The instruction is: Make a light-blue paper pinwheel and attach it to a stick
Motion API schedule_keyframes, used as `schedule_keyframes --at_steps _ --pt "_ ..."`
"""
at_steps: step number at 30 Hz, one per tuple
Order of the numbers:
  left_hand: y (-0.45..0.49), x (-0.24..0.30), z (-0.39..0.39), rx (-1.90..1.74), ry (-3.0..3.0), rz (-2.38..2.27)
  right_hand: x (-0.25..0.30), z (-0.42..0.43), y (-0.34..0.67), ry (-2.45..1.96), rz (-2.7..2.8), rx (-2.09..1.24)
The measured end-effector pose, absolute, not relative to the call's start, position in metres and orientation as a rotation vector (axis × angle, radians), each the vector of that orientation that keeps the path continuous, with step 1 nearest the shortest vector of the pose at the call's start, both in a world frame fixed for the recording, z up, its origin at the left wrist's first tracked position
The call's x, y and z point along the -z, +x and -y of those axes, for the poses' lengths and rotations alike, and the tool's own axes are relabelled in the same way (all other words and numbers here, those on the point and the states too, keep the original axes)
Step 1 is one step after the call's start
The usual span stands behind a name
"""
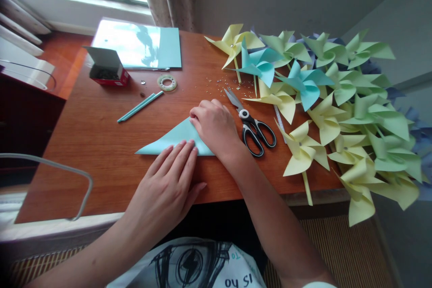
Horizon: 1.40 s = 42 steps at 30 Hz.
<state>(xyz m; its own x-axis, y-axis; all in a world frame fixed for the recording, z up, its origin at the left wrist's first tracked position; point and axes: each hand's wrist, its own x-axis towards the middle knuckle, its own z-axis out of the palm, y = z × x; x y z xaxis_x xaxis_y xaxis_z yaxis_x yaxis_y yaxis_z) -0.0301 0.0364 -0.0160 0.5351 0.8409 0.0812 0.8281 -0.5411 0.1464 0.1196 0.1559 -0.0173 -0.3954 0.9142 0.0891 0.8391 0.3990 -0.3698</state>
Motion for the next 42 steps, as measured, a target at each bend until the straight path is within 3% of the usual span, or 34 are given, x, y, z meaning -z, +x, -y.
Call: schedule_keyframes --at_steps 25,32,42 --pt "-0.036 0.033 -0.027 -0.195 2.611 -1.340 0.014 -0.145 0.130 -1.469 2.406 -0.391" --pt "-0.034 0.036 -0.026 -0.174 2.649 -1.359 0.022 -0.090 0.144 -1.452 2.238 -0.063" --pt "-0.035 0.035 -0.026 -0.142 2.680 -1.361 0.037 -0.059 0.164 -1.537 2.193 -0.049"
